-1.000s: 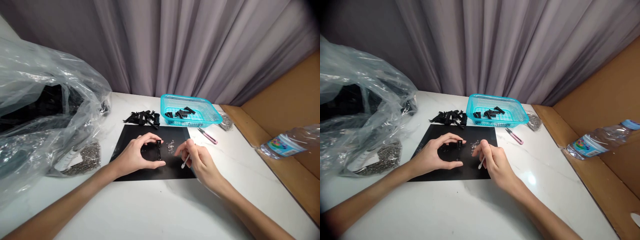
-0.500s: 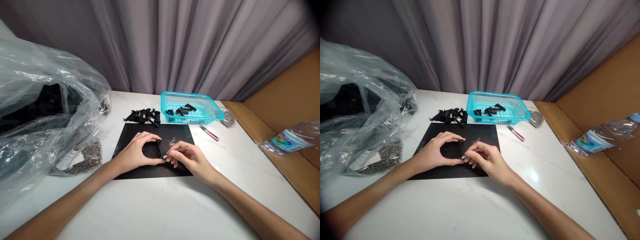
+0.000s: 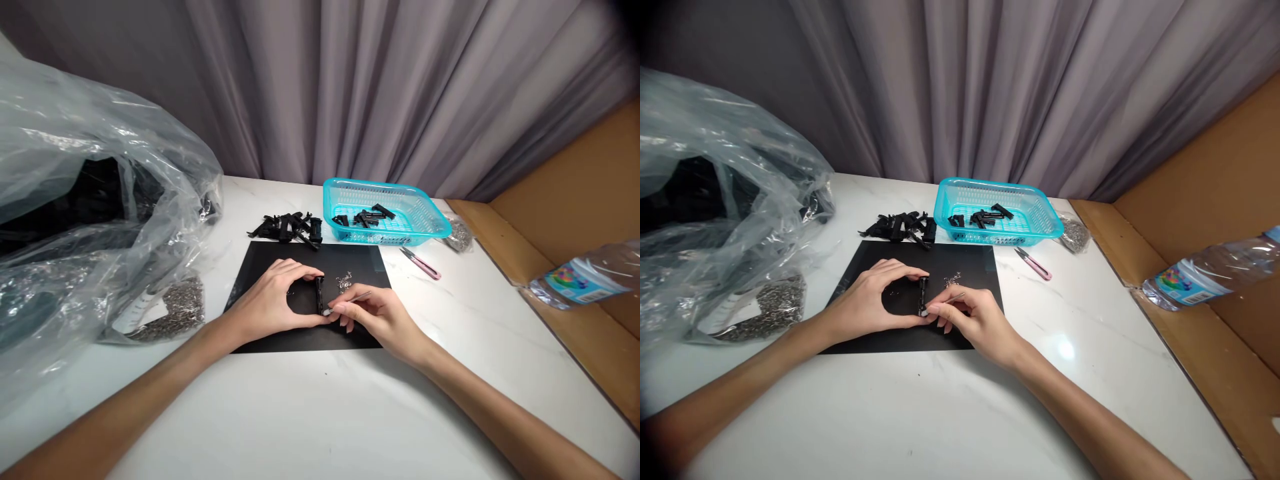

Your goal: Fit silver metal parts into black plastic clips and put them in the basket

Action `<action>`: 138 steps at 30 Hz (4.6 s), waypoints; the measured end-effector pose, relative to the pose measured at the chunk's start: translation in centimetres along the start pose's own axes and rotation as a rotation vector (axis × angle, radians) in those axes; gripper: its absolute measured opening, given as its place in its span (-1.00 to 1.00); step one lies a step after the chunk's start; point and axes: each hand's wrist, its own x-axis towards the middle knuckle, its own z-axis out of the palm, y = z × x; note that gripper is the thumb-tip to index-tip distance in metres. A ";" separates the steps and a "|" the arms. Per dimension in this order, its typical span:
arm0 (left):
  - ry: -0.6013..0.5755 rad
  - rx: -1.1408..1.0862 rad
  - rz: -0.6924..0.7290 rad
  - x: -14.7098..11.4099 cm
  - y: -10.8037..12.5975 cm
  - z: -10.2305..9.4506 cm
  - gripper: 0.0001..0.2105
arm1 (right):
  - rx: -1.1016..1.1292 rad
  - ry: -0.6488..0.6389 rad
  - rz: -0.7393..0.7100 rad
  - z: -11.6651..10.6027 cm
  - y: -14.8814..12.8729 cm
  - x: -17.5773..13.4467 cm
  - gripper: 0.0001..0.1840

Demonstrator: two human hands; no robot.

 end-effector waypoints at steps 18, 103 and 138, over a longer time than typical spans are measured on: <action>0.054 0.019 0.095 0.2 -0.4 0.5 -0.52 | -0.014 0.030 0.014 1.0 0.1 0.0 -0.62; -0.061 0.070 0.154 -0.6 0.1 0.6 -0.43 | -0.423 0.186 -0.094 -4.0 -0.5 1.3 -0.80; -0.105 -0.063 0.043 -0.7 1.0 1.3 -0.39 | -0.699 0.136 -0.482 -1.4 -0.2 0.5 -0.80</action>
